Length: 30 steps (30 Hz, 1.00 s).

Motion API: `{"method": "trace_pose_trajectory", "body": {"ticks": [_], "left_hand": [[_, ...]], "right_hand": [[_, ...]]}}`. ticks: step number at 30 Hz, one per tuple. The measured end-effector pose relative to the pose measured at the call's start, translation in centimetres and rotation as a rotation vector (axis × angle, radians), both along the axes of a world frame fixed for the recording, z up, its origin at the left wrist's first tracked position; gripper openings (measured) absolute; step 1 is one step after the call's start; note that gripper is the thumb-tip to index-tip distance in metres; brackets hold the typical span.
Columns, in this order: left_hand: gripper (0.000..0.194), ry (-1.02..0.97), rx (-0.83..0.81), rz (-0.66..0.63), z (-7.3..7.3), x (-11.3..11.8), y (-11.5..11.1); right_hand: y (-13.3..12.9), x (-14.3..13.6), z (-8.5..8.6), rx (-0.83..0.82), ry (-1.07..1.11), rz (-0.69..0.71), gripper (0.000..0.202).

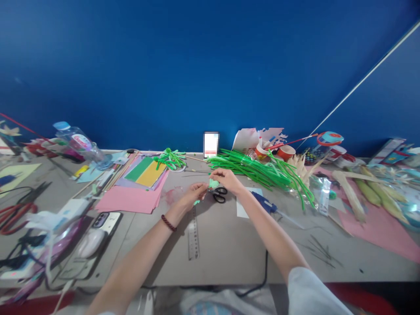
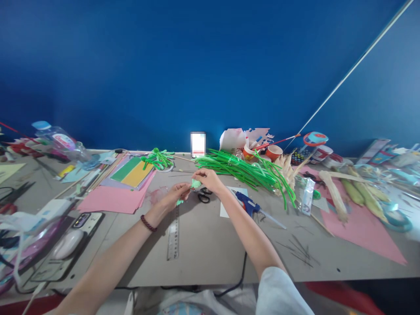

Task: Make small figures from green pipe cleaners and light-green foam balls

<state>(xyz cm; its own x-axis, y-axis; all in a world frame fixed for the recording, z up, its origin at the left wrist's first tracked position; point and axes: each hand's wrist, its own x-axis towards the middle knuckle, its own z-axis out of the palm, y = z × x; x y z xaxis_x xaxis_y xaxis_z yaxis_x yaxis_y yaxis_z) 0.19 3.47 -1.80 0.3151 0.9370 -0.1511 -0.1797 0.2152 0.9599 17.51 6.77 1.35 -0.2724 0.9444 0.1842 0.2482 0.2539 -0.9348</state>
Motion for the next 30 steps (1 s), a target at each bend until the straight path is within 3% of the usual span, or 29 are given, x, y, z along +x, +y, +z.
{"method": "trace_pose_trajectory", "body": {"ticks": [6, 15, 24, 30], "left_hand": [[0.029, 0.077, 0.086, 0.009, -0.2, -0.1, 0.0], [0.025, 0.145, 0.148, 0.187, 0.0, 0.4, -0.1], [0.017, 0.148, 0.2, 0.283, 0.4, 0.7, -0.2], [0.012, 0.147, 0.239, 0.328, 0.6, 0.7, -0.3]], "right_hand": [[-0.6, -0.1, 1.0, 0.078, -0.09, 0.0, 0.016], [-1.9, -0.9, 2.1, 0.469, -0.495, -0.127, 0.016], [-2.5, -1.4, 2.0, 0.398, -0.547, -0.143, 0.012], [-3.2, -2.3, 1.4, 0.467, -0.53, -0.178, 0.017]]}}
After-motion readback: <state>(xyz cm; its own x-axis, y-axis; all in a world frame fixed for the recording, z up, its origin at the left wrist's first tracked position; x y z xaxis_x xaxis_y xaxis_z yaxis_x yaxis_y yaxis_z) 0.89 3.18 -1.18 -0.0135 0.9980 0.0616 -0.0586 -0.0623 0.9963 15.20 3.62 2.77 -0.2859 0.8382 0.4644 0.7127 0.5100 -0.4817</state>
